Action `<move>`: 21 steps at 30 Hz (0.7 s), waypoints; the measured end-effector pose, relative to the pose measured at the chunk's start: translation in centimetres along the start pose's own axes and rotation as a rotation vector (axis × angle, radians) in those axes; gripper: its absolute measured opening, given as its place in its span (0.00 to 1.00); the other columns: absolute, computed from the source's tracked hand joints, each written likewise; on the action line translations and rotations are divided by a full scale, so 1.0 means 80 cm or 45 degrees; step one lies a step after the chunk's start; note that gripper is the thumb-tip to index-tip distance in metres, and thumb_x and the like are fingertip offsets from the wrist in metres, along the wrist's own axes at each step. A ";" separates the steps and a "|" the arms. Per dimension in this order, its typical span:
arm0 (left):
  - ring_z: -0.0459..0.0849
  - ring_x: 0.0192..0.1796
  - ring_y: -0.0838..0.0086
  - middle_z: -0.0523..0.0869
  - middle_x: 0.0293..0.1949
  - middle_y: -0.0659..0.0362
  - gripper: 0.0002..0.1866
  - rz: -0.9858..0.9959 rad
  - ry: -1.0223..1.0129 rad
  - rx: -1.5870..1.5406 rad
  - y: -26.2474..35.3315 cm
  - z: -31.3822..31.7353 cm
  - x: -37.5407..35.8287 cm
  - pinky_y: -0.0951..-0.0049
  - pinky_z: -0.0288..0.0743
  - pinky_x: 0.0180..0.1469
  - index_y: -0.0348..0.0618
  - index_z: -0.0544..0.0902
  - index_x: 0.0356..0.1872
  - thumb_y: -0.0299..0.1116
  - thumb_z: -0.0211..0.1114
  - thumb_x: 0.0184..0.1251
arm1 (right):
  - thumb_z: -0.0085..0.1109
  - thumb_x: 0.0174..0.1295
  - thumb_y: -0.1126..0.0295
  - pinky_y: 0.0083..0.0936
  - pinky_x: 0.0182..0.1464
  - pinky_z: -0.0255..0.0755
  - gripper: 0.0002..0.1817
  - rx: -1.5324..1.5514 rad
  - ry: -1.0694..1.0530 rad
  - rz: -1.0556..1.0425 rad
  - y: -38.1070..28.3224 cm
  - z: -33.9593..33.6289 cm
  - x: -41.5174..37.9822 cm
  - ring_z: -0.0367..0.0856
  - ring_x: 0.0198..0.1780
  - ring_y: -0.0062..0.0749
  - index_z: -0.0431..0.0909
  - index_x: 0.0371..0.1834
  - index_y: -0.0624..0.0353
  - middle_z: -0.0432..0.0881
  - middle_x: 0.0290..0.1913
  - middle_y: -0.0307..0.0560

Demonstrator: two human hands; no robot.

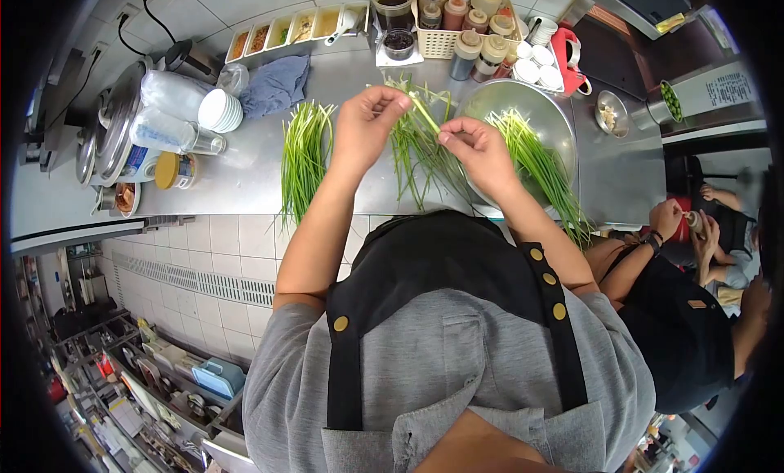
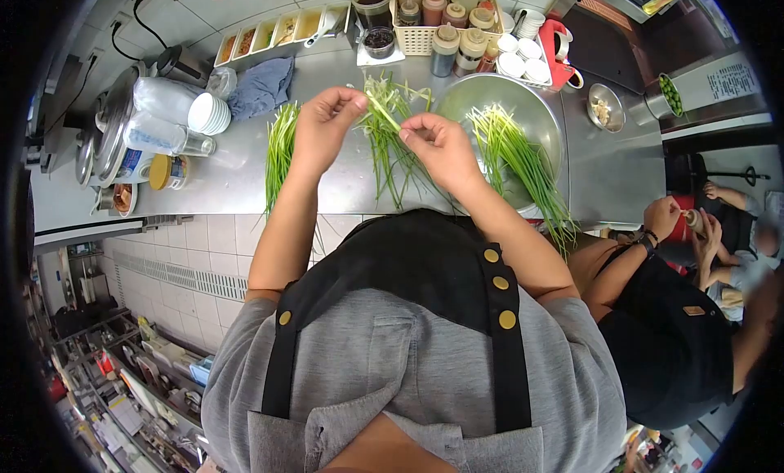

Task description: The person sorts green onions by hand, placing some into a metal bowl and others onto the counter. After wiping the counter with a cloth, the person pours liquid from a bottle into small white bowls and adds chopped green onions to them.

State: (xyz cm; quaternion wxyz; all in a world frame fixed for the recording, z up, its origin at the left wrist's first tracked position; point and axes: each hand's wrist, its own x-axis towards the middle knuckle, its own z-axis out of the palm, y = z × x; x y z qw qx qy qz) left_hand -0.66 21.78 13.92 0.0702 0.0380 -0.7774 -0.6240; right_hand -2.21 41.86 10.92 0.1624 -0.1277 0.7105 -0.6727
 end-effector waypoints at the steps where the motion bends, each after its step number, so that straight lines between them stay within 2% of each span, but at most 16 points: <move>1: 0.78 0.32 0.84 0.84 0.31 0.64 0.09 0.037 0.047 0.023 -0.002 -0.005 0.003 0.82 0.72 0.38 0.37 0.83 0.38 0.32 0.66 0.65 | 0.60 0.63 0.72 0.16 0.37 0.69 0.07 -0.003 -0.003 -0.002 0.000 -0.002 0.000 0.75 0.33 0.15 0.81 0.40 0.63 0.82 0.31 0.36; 4: 0.79 0.32 0.83 0.84 0.29 0.63 0.08 -0.017 0.095 -0.092 -0.007 -0.016 0.012 0.81 0.73 0.37 0.36 0.83 0.37 0.31 0.65 0.65 | 0.60 0.63 0.72 0.15 0.38 0.70 0.06 0.006 -0.072 0.056 0.000 -0.008 0.002 0.77 0.34 0.15 0.81 0.40 0.62 0.83 0.33 0.37; 7: 0.81 0.33 0.81 0.85 0.31 0.61 0.09 -0.088 0.157 -0.270 -0.013 -0.031 0.022 0.80 0.75 0.38 0.35 0.82 0.39 0.32 0.65 0.66 | 0.57 0.65 0.72 0.18 0.40 0.73 0.06 0.151 -0.147 0.173 -0.016 -0.012 -0.001 0.80 0.38 0.20 0.78 0.42 0.60 0.83 0.39 0.40; 9: 0.82 0.34 0.81 0.85 0.32 0.61 0.10 -0.121 0.167 -0.293 -0.016 -0.041 0.028 0.80 0.75 0.38 0.35 0.81 0.40 0.32 0.65 0.66 | 0.55 0.66 0.71 0.19 0.37 0.73 0.05 0.435 -0.025 0.451 -0.033 -0.011 -0.011 0.79 0.34 0.21 0.75 0.42 0.58 0.83 0.40 0.42; 13: 0.83 0.34 0.80 0.86 0.33 0.59 0.10 -0.147 0.133 -0.331 -0.029 -0.041 0.033 0.80 0.76 0.38 0.34 0.81 0.40 0.32 0.65 0.66 | 0.56 0.65 0.73 0.17 0.33 0.71 0.05 0.500 -0.068 0.452 -0.024 -0.019 -0.017 0.77 0.30 0.20 0.74 0.42 0.58 0.83 0.40 0.42; 15: 0.84 0.34 0.79 0.86 0.34 0.58 0.09 -0.119 0.126 -0.315 -0.031 -0.036 0.032 0.80 0.76 0.38 0.35 0.82 0.39 0.31 0.65 0.65 | 0.59 0.62 0.74 0.14 0.28 0.68 0.07 0.337 -0.093 0.356 -0.012 -0.023 -0.018 0.76 0.27 0.17 0.75 0.42 0.60 0.83 0.37 0.40; 17: 0.84 0.32 0.73 0.86 0.34 0.57 0.06 0.159 0.288 0.398 -0.030 -0.027 0.027 0.75 0.77 0.37 0.39 0.83 0.35 0.30 0.67 0.61 | 0.60 0.62 0.74 0.12 0.26 0.66 0.07 0.320 -0.070 0.358 -0.003 -0.025 -0.018 0.75 0.27 0.15 0.76 0.42 0.60 0.82 0.36 0.39; 18: 0.84 0.32 0.73 0.86 0.34 0.57 0.06 0.159 0.281 0.398 -0.031 -0.024 0.027 0.75 0.77 0.37 0.39 0.83 0.35 0.30 0.67 0.61 | 0.61 0.62 0.74 0.10 0.25 0.64 0.08 0.300 -0.053 0.359 0.001 -0.026 -0.018 0.74 0.26 0.14 0.77 0.43 0.60 0.82 0.35 0.38; 20: 0.83 0.33 0.66 0.85 0.32 0.57 0.04 0.805 0.416 1.110 -0.038 -0.018 0.027 0.70 0.76 0.37 0.41 0.84 0.33 0.30 0.67 0.59 | 0.61 0.61 0.73 0.09 0.25 0.63 0.09 0.351 -0.050 0.389 0.004 -0.028 -0.020 0.73 0.25 0.14 0.77 0.43 0.60 0.81 0.34 0.37; 21: 0.81 0.35 0.58 0.84 0.31 0.56 0.03 0.771 0.441 1.044 -0.048 -0.012 0.029 0.65 0.75 0.38 0.45 0.83 0.32 0.29 0.68 0.57 | 0.62 0.61 0.73 0.09 0.24 0.63 0.09 0.399 -0.052 0.418 0.006 -0.029 -0.021 0.73 0.25 0.13 0.77 0.44 0.61 0.81 0.33 0.37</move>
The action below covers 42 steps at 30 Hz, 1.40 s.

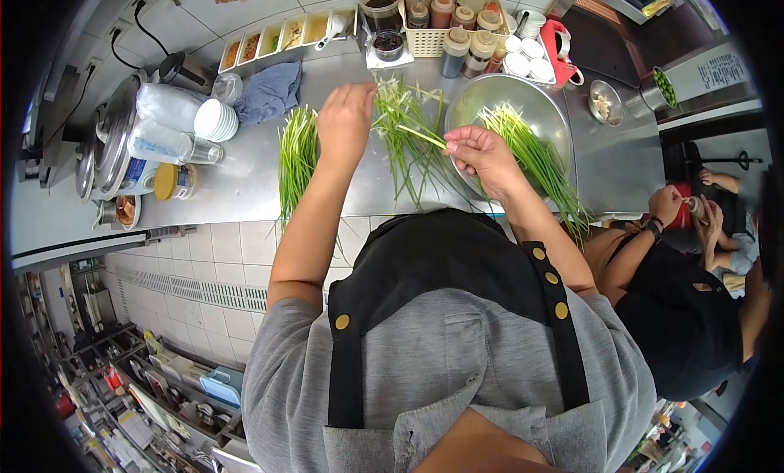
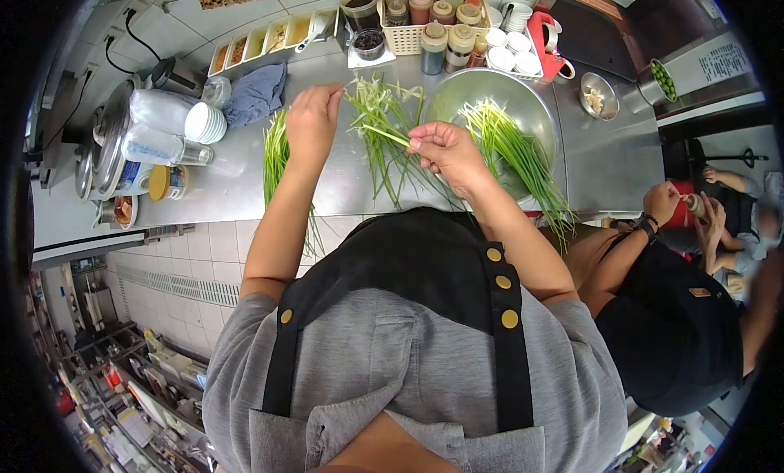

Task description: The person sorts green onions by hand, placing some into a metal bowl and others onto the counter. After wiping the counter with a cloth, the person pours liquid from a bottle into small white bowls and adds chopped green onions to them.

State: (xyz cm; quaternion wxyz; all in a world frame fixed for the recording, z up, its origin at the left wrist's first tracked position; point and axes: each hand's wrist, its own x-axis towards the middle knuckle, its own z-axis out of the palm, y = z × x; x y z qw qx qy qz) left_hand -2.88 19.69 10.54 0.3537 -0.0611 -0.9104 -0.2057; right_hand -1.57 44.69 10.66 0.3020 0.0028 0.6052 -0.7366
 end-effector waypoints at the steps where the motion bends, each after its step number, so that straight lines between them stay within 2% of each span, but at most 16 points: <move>1: 0.81 0.35 0.58 0.84 0.31 0.56 0.03 0.004 -0.003 -0.004 -0.003 0.008 -0.005 0.65 0.75 0.38 0.45 0.83 0.32 0.29 0.68 0.57 | 0.62 0.61 0.73 0.09 0.24 0.63 0.09 0.003 0.006 -0.001 0.003 -0.002 -0.001 0.73 0.25 0.13 0.77 0.44 0.61 0.81 0.33 0.37; 4: 0.84 0.33 0.66 0.86 0.31 0.56 0.05 -0.072 -0.006 -0.021 -0.004 0.024 -0.010 0.71 0.77 0.37 0.41 0.84 0.34 0.30 0.68 0.59 | 0.63 0.61 0.71 0.08 0.23 0.60 0.11 0.032 0.056 -0.016 0.002 -0.007 -0.005 0.70 0.23 0.12 0.77 0.44 0.61 0.81 0.31 0.36; 6: 0.85 0.32 0.76 0.88 0.31 0.56 0.08 -0.768 -0.109 -0.606 0.003 0.031 -0.012 0.76 0.77 0.37 0.37 0.84 0.37 0.30 0.68 0.61 | 0.63 0.62 0.70 0.08 0.23 0.57 0.10 0.193 0.143 0.089 -0.005 -0.008 -0.013 0.67 0.23 0.10 0.78 0.43 0.61 0.79 0.27 0.33; 10: 0.84 0.33 0.82 0.88 0.32 0.55 0.10 -0.789 -0.167 -0.698 -0.003 0.030 -0.010 0.81 0.77 0.38 0.33 0.84 0.39 0.30 0.67 0.63 | 0.63 0.62 0.69 0.10 0.23 0.55 0.08 -0.042 0.172 0.012 0.011 -0.020 -0.010 0.65 0.22 0.10 0.80 0.39 0.61 0.76 0.24 0.31; 13: 0.85 0.32 0.75 0.88 0.31 0.56 0.08 -0.661 -0.144 -0.571 -0.002 0.029 -0.011 0.76 0.78 0.37 0.37 0.84 0.38 0.29 0.69 0.60 | 0.63 0.62 0.68 0.12 0.24 0.56 0.07 -0.143 0.227 -0.079 0.016 -0.022 -0.008 0.64 0.21 0.11 0.82 0.36 0.61 0.74 0.22 0.30; 15: 0.85 0.32 0.64 0.87 0.31 0.55 0.07 0.030 -0.053 -0.074 -0.001 0.024 -0.009 0.69 0.78 0.37 0.41 0.85 0.36 0.29 0.70 0.56 | 0.64 0.62 0.68 0.14 0.25 0.59 0.09 -0.321 0.287 -0.118 0.018 -0.018 -0.008 0.64 0.21 0.13 0.82 0.35 0.63 0.74 0.22 0.30; 19: 0.83 0.35 0.56 0.86 0.31 0.54 0.06 -0.104 -0.076 -0.082 -0.018 0.053 -0.019 0.61 0.76 0.38 0.45 0.85 0.33 0.32 0.69 0.54 | 0.62 0.63 0.66 0.15 0.27 0.61 0.11 -0.252 0.307 0.014 0.021 -0.009 0.000 0.64 0.23 0.13 0.81 0.37 0.65 0.74 0.23 0.31; 21: 0.84 0.40 0.57 0.86 0.34 0.52 0.07 -0.336 -0.377 -0.004 -0.035 0.066 -0.020 0.60 0.76 0.42 0.44 0.85 0.33 0.35 0.64 0.60 | 0.58 0.65 0.66 0.14 0.29 0.61 0.12 -0.261 0.297 -0.032 0.013 0.001 -0.005 0.65 0.24 0.15 0.79 0.41 0.65 0.74 0.27 0.34; 25: 0.84 0.41 0.55 0.86 0.34 0.51 0.10 -0.429 -0.629 0.171 -0.068 0.087 -0.017 0.58 0.77 0.45 0.46 0.86 0.35 0.38 0.61 0.63 | 0.53 0.66 0.68 0.15 0.31 0.64 0.11 -0.436 0.359 -0.169 0.033 -0.033 0.013 0.67 0.26 0.16 0.77 0.45 0.63 0.74 0.31 0.35; 27: 0.83 0.46 0.51 0.86 0.41 0.47 0.12 -0.573 -0.794 0.178 -0.079 0.094 -0.013 0.55 0.76 0.48 0.48 0.86 0.41 0.41 0.61 0.64 | 0.48 0.68 0.71 0.15 0.33 0.63 0.11 -0.178 0.242 -0.089 0.016 -0.041 0.004 0.68 0.30 0.16 0.76 0.49 0.60 0.74 0.35 0.35; 31: 0.81 0.51 0.54 0.85 0.42 0.48 0.16 -0.440 -0.688 0.428 -0.083 0.130 -0.035 0.58 0.74 0.53 0.44 0.86 0.43 0.45 0.58 0.67 | 0.52 0.67 0.74 0.20 0.41 0.71 0.09 0.316 0.096 -0.009 -0.020 -0.026 -0.013 0.74 0.36 0.20 0.75 0.48 0.63 0.78 0.40 0.38; 33: 0.80 0.50 0.54 0.83 0.45 0.47 0.19 -0.183 -0.449 0.011 -0.033 0.087 -0.017 0.60 0.72 0.55 0.42 0.85 0.45 0.46 0.58 0.68 | 0.53 0.66 0.74 0.21 0.43 0.73 0.09 0.340 0.060 -0.026 -0.026 -0.024 -0.010 0.76 0.38 0.22 0.75 0.47 0.63 0.78 0.39 0.38; 34: 0.80 0.50 0.54 0.83 0.45 0.47 0.19 -0.182 -0.454 0.012 -0.010 0.071 -0.008 0.60 0.72 0.55 0.42 0.85 0.45 0.46 0.58 0.68 | 0.55 0.66 0.75 0.22 0.44 0.74 0.09 0.362 0.022 -0.042 -0.028 -0.022 -0.008 0.77 0.39 0.23 0.75 0.47 0.62 0.78 0.39 0.38; 36: 0.81 0.47 0.63 0.84 0.45 0.51 0.19 -0.287 -0.663 -0.870 0.031 0.046 0.007 0.67 0.70 0.56 0.37 0.83 0.47 0.44 0.59 0.69 | 0.55 0.66 0.74 0.23 0.44 0.75 0.09 0.316 0.031 -0.058 -0.030 -0.015 0.000 0.78 0.39 0.24 0.75 0.47 0.62 0.78 0.39 0.38; 37: 0.81 0.47 0.63 0.84 0.45 0.51 0.19 -0.288 -0.661 -0.870 0.050 0.038 0.008 0.67 0.70 0.56 0.37 0.83 0.47 0.44 0.59 0.69 | 0.56 0.66 0.73 0.23 0.43 0.76 0.08 0.265 0.037 -0.076 -0.031 -0.012 0.003 0.79 0.39 0.25 0.75 0.46 0.62 0.78 0.39 0.39; 42: 0.77 0.39 0.84 0.84 0.36 0.62 0.09 -0.626 -0.626 -1.318 0.081 0.017 0.008 0.79 0.71 0.47 0.38 0.83 0.38 0.34 0.63 0.67 | 0.60 0.64 0.72 0.20 0.39 0.78 0.10 0.163 0.017 -0.166 -0.029 0.008 0.016 0.80 0.36 0.25 0.75 0.45 0.65 0.79 0.38 0.41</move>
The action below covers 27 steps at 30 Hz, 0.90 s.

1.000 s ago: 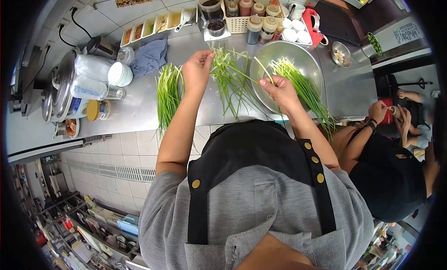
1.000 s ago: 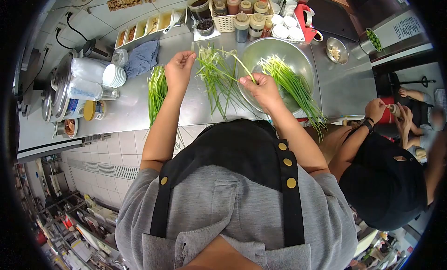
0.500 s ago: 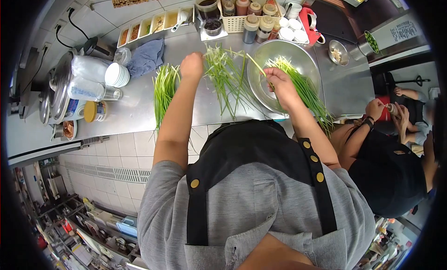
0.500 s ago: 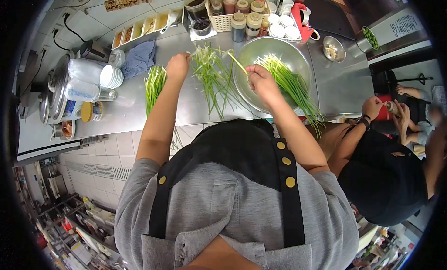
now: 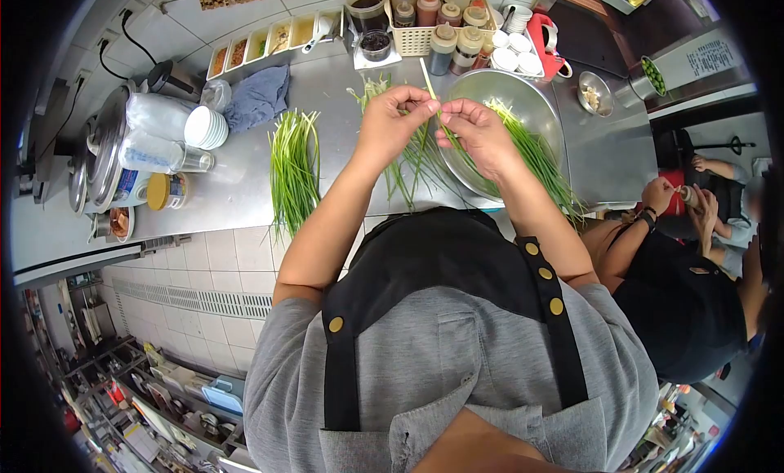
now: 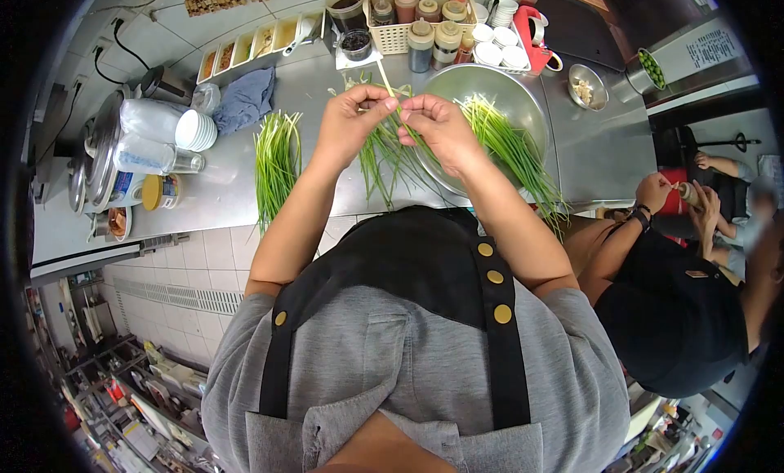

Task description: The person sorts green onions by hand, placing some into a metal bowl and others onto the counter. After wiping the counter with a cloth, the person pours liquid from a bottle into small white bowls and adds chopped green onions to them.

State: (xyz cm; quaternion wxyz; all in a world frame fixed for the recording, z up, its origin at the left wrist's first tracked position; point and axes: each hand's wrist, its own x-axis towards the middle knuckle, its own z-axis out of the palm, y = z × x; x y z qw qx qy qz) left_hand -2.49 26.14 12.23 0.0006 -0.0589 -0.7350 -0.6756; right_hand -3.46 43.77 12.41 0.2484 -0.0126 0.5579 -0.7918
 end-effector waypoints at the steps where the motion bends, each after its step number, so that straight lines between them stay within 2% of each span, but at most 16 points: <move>1: 0.77 0.39 0.84 0.84 0.36 0.62 0.09 -0.003 0.008 0.001 0.002 -0.002 0.000 0.79 0.71 0.47 0.38 0.83 0.38 0.34 0.63 0.67 | 0.60 0.64 0.72 0.21 0.39 0.78 0.10 -0.028 -0.030 -0.011 0.001 0.003 0.001 0.80 0.35 0.24 0.76 0.45 0.65 0.80 0.37 0.42; 3: 0.78 0.33 0.83 0.83 0.30 0.63 0.06 -0.016 0.177 -0.275 0.004 -0.007 0.002 0.81 0.71 0.39 0.37 0.82 0.36 0.30 0.64 0.65 | 0.60 0.64 0.72 0.21 0.39 0.78 0.09 -0.068 -0.052 0.043 0.000 0.008 -0.001 0.81 0.34 0.25 0.77 0.44 0.65 0.81 0.37 0.42; 4: 0.80 0.34 0.82 0.84 0.31 0.61 0.07 -0.053 0.195 -0.301 0.008 -0.019 0.003 0.81 0.72 0.39 0.36 0.80 0.38 0.29 0.63 0.66 | 0.60 0.64 0.71 0.21 0.39 0.77 0.09 -0.109 -0.068 0.091 0.000 0.009 -0.001 0.81 0.33 0.25 0.78 0.43 0.64 0.82 0.36 0.43; 8: 0.80 0.34 0.82 0.86 0.34 0.61 0.08 -0.052 0.391 -0.311 0.015 -0.064 0.013 0.82 0.71 0.37 0.39 0.80 0.40 0.33 0.63 0.67 | 0.62 0.63 0.71 0.20 0.36 0.78 0.10 -0.151 -0.103 0.199 0.004 0.015 -0.008 0.82 0.32 0.25 0.79 0.43 0.65 0.83 0.36 0.45; 11: 0.82 0.33 0.79 0.85 0.33 0.59 0.08 -0.008 0.525 -0.281 0.025 -0.102 0.015 0.81 0.75 0.37 0.36 0.79 0.41 0.30 0.63 0.66 | 0.62 0.63 0.70 0.18 0.36 0.78 0.10 -0.187 -0.168 0.206 0.015 0.015 -0.012 0.82 0.31 0.24 0.79 0.43 0.65 0.83 0.36 0.43; 13: 0.82 0.34 0.79 0.85 0.34 0.59 0.08 0.053 0.612 -0.249 0.038 -0.131 0.005 0.81 0.76 0.37 0.37 0.80 0.42 0.31 0.62 0.67 | 0.61 0.63 0.69 0.19 0.37 0.77 0.12 -0.301 -0.245 0.275 0.026 0.011 -0.014 0.82 0.34 0.22 0.78 0.46 0.64 0.83 0.36 0.41; 14: 0.82 0.34 0.79 0.85 0.36 0.59 0.09 0.112 0.689 -0.224 0.043 -0.145 0.000 0.81 0.76 0.37 0.39 0.80 0.42 0.33 0.62 0.67 | 0.61 0.63 0.69 0.17 0.34 0.75 0.10 -0.318 -0.266 0.280 0.036 0.006 -0.015 0.80 0.31 0.19 0.80 0.43 0.62 0.83 0.34 0.39; 15: 0.85 0.35 0.74 0.84 0.37 0.58 0.11 0.132 0.744 -0.289 0.047 -0.164 -0.003 0.80 0.78 0.36 0.38 0.79 0.44 0.34 0.62 0.67 | 0.61 0.63 0.69 0.17 0.34 0.75 0.10 -0.317 -0.246 0.278 0.043 -0.002 -0.017 0.80 0.31 0.19 0.80 0.43 0.62 0.83 0.34 0.39; 16: 0.86 0.37 0.70 0.84 0.37 0.57 0.12 0.135 0.784 -0.225 0.057 -0.183 -0.011 0.80 0.78 0.35 0.38 0.79 0.46 0.34 0.62 0.68 | 0.62 0.63 0.69 0.17 0.33 0.74 0.09 -0.499 -0.261 0.244 0.049 -0.011 -0.018 0.79 0.30 0.19 0.81 0.41 0.63 0.82 0.32 0.39; 17: 0.86 0.37 0.71 0.84 0.37 0.58 0.12 0.150 0.844 -0.180 0.063 -0.202 -0.019 0.81 0.77 0.35 0.38 0.79 0.47 0.35 0.62 0.68 | 0.62 0.62 0.70 0.17 0.31 0.73 0.08 -0.681 -0.279 0.213 0.059 -0.020 -0.019 0.78 0.28 0.18 0.82 0.39 0.63 0.82 0.30 0.38; 18: 0.85 0.34 0.74 0.84 0.36 0.59 0.12 0.139 0.892 -0.080 0.080 -0.210 -0.030 0.82 0.77 0.34 0.39 0.79 0.45 0.35 0.63 0.67 | 0.63 0.59 0.70 0.22 0.31 0.74 0.07 -0.807 -0.214 0.028 0.081 -0.043 -0.013 0.81 0.28 0.24 0.83 0.36 0.61 0.83 0.28 0.43; 19: 0.83 0.31 0.78 0.83 0.35 0.61 0.12 0.113 0.878 0.028 0.091 -0.222 -0.040 0.84 0.74 0.33 0.40 0.80 0.44 0.36 0.64 0.67 | 0.63 0.59 0.70 0.22 0.31 0.74 0.07 -0.806 -0.209 0.034 0.082 -0.062 -0.010 0.81 0.28 0.24 0.83 0.36 0.61 0.83 0.28 0.43; 21: 0.83 0.31 0.79 0.82 0.32 0.61 0.12 -0.019 0.806 0.212 0.098 -0.245 -0.058 0.83 0.74 0.34 0.38 0.80 0.43 0.36 0.64 0.67 | 0.61 0.57 0.67 0.31 0.34 0.76 0.08 -1.337 0.301 -0.305 0.076 -0.105 0.000 0.85 0.32 0.38 0.84 0.37 0.56 0.85 0.31 0.48; 23: 0.83 0.30 0.79 0.82 0.31 0.62 0.12 -0.134 0.743 0.345 0.085 -0.266 -0.067 0.82 0.74 0.32 0.38 0.80 0.43 0.36 0.63 0.67 | 0.58 0.57 0.64 0.39 0.38 0.77 0.09 -1.631 0.712 -0.188 0.064 -0.154 0.016 0.84 0.37 0.47 0.83 0.38 0.52 0.84 0.37 0.49; 25: 0.82 0.29 0.79 0.81 0.31 0.62 0.11 -0.243 0.687 0.476 0.062 -0.281 -0.073 0.82 0.74 0.31 0.38 0.80 0.43 0.36 0.63 0.67 | 0.57 0.58 0.61 0.42 0.41 0.77 0.10 -1.848 0.966 -0.003 0.056 -0.190 0.029 0.84 0.39 0.49 0.83 0.37 0.52 0.85 0.38 0.49; 27: 0.83 0.28 0.78 0.82 0.30 0.61 0.12 -0.437 0.621 0.672 0.026 -0.297 -0.072 0.80 0.74 0.28 0.38 0.80 0.43 0.35 0.63 0.65 | 0.56 0.58 0.61 0.42 0.42 0.78 0.10 -1.977 1.006 0.071 0.062 -0.224 0.041 0.84 0.40 0.49 0.83 0.37 0.52 0.85 0.38 0.50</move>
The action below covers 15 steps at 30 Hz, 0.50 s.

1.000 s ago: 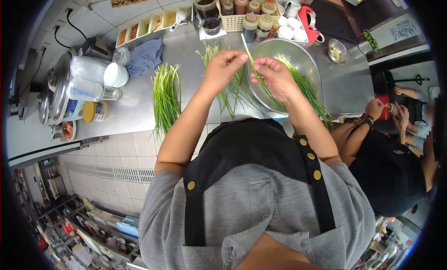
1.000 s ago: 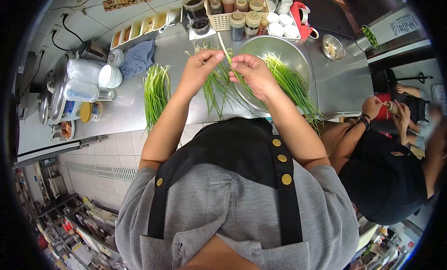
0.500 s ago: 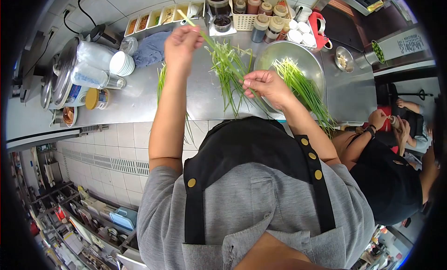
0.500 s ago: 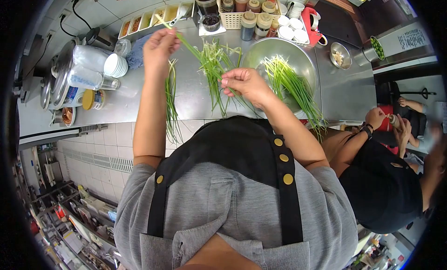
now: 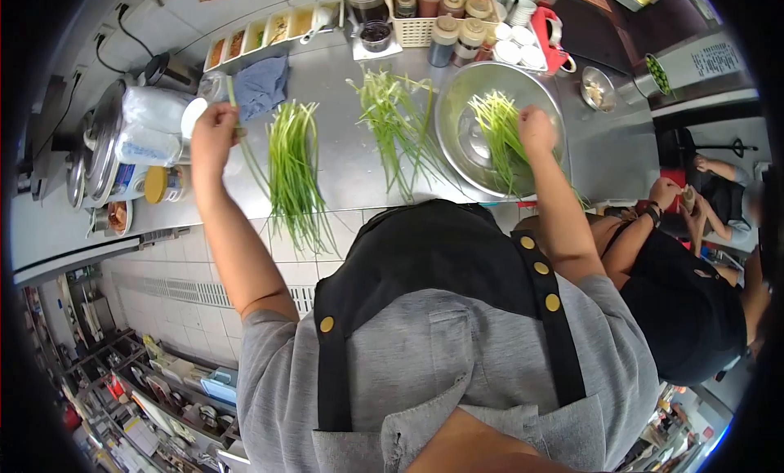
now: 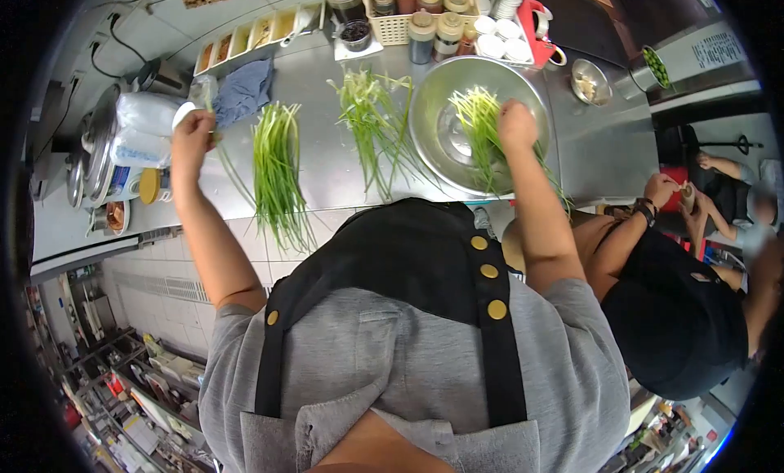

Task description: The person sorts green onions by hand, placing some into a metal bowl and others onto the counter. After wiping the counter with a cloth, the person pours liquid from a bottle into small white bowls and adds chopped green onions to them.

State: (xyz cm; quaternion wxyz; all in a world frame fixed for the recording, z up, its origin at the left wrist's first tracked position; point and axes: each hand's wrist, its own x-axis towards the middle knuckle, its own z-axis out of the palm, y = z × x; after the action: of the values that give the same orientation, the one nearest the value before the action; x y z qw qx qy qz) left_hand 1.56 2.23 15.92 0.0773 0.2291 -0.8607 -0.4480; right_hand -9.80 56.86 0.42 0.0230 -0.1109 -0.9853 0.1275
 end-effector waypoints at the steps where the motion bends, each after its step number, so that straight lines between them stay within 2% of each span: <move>1: 0.83 0.27 0.78 0.83 0.29 0.60 0.11 0.006 -0.019 0.040 -0.017 0.006 0.008 0.78 0.75 0.27 0.37 0.81 0.42 0.35 0.63 0.65 | 0.56 0.57 0.61 0.42 0.42 0.78 0.10 -0.144 0.007 0.021 0.004 0.010 0.009 0.84 0.41 0.48 0.82 0.36 0.51 0.85 0.39 0.50; 5: 0.82 0.21 0.73 0.83 0.23 0.56 0.09 -0.091 -0.048 0.184 -0.091 0.033 0.046 0.73 0.75 0.22 0.36 0.83 0.34 0.33 0.64 0.61 | 0.58 0.55 0.62 0.41 0.44 0.76 0.09 -0.228 -0.124 -0.119 0.013 0.022 0.019 0.83 0.43 0.48 0.82 0.37 0.47 0.85 0.39 0.51; 7: 0.82 0.20 0.72 0.83 0.22 0.56 0.09 -0.159 -0.063 0.226 -0.104 0.047 0.053 0.72 0.75 0.20 0.36 0.84 0.32 0.32 0.64 0.60 | 0.57 0.54 0.63 0.43 0.46 0.75 0.09 -0.227 -0.180 -0.057 0.010 0.021 0.024 0.83 0.44 0.48 0.82 0.37 0.47 0.85 0.40 0.50; 9: 0.81 0.19 0.72 0.83 0.21 0.55 0.07 -0.290 -0.182 0.217 -0.115 0.061 0.056 0.71 0.76 0.20 0.36 0.84 0.31 0.31 0.64 0.58 | 0.56 0.53 0.64 0.44 0.47 0.75 0.09 -0.273 -0.141 -0.032 -0.003 0.004 0.022 0.83 0.45 0.48 0.82 0.37 0.47 0.85 0.40 0.50; 12: 0.81 0.19 0.72 0.83 0.21 0.55 0.07 -0.416 -0.308 0.133 -0.161 0.083 0.075 0.71 0.78 0.22 0.36 0.84 0.31 0.28 0.63 0.56 | 0.56 0.53 0.62 0.49 0.46 0.75 0.10 -0.393 -0.030 -0.039 -0.008 -0.012 0.020 0.84 0.45 0.48 0.82 0.37 0.48 0.85 0.40 0.50; 14: 0.78 0.16 0.70 0.82 0.18 0.56 0.08 -0.453 -0.248 0.125 -0.155 0.090 0.068 0.69 0.77 0.22 0.35 0.84 0.31 0.30 0.64 0.55 | 0.55 0.55 0.60 0.48 0.49 0.74 0.15 -0.378 -0.034 -0.009 -0.016 -0.035 0.019 0.83 0.47 0.50 0.80 0.43 0.53 0.84 0.44 0.53; 15: 0.82 0.23 0.66 0.84 0.26 0.52 0.13 -0.434 -0.268 0.253 -0.158 0.090 0.072 0.67 0.79 0.28 0.36 0.83 0.37 0.34 0.66 0.55 | 0.55 0.55 0.60 0.48 0.49 0.74 0.15 -0.380 -0.034 -0.007 -0.014 -0.038 0.021 0.83 0.47 0.50 0.80 0.43 0.53 0.84 0.44 0.53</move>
State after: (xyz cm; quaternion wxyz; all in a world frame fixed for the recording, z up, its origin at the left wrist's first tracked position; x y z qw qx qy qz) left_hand -1.88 -1.38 1.03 -0.1129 0.3298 -0.8527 -0.3891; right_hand -11.47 56.97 3.68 -0.0066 -0.1086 -0.9939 -0.0188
